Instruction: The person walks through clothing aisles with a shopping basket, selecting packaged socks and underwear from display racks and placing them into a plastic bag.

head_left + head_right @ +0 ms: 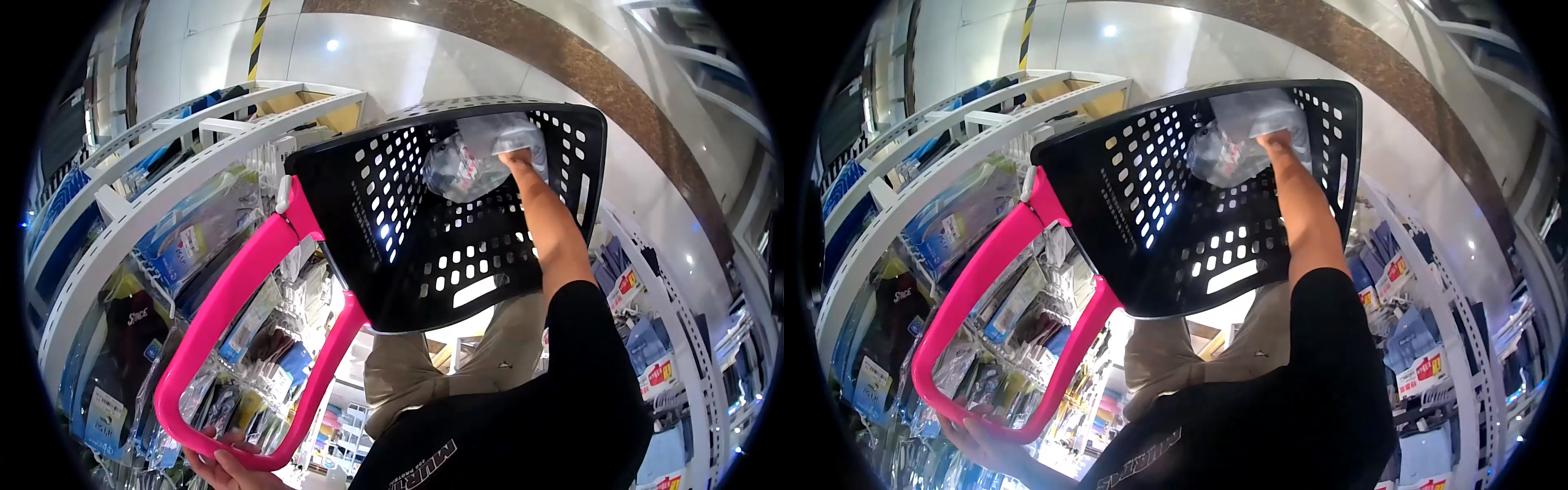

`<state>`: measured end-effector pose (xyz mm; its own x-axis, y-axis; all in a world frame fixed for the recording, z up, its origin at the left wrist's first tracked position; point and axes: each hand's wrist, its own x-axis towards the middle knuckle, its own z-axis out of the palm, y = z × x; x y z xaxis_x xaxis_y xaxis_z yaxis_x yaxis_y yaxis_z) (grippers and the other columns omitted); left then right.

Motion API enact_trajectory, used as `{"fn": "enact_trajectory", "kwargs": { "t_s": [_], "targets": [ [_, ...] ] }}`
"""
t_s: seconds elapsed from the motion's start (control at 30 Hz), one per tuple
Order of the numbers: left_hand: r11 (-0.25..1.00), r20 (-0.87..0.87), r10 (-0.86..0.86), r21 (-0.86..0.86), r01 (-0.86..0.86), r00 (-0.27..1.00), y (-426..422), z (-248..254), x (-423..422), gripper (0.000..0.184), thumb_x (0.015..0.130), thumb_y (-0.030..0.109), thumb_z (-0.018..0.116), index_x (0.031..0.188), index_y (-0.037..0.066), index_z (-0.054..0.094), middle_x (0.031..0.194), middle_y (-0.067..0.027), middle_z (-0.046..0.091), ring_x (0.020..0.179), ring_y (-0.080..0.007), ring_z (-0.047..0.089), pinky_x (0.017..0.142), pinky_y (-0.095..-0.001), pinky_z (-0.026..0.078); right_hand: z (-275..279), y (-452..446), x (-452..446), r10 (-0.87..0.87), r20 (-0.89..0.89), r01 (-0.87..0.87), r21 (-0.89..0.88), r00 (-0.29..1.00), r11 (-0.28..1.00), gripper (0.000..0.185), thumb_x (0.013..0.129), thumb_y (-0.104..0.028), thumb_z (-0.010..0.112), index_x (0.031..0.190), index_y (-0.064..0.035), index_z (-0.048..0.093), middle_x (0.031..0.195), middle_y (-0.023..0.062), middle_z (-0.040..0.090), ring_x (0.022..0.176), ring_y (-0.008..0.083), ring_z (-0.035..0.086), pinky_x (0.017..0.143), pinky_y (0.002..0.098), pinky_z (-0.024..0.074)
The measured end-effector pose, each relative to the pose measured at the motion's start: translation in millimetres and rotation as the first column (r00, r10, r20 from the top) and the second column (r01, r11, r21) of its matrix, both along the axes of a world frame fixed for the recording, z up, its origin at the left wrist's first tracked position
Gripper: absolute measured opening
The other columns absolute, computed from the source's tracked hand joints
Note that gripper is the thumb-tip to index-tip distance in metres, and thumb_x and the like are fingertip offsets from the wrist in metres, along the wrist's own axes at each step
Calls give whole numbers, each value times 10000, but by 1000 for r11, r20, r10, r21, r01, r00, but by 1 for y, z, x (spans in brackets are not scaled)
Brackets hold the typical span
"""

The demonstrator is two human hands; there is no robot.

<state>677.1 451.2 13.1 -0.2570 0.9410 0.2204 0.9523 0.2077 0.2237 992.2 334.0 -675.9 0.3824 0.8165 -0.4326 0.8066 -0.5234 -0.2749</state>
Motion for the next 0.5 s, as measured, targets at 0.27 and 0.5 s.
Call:
{"fn": "enact_trajectory", "kwargs": {
  "t_s": [0.27, 0.5],
  "targets": [
    [999, 18, 40, 31, -41, 999, 5, -3, -5, 560, 889, 334, 565, 1350, 32, 466, 774, -58, 573, 579, -92, 497, 468, -222, 355, 16, -3, -110, -40, -397, -60, -236, 917, 970, 599, 979, -482, 456, 1348, -12, 493, 1385, 102, 514, 1328, 228, 413, 1125, 358, 297],
    [989, -69, 143, -19, -145, 987, 3, 14, -15, 750, 840, 443, 673, 1371, -6, 393, 1023, -176, 577, 807, -222, 591, 631, -335, 497, -27, -61, -62, -486, -288, 445, -198, 825, 873, 598, 967, -497, 461, 1339, -33, 531, 1388, 135, 518, 1331, 261, 421, 1128, 364, 288]
  ]
}}
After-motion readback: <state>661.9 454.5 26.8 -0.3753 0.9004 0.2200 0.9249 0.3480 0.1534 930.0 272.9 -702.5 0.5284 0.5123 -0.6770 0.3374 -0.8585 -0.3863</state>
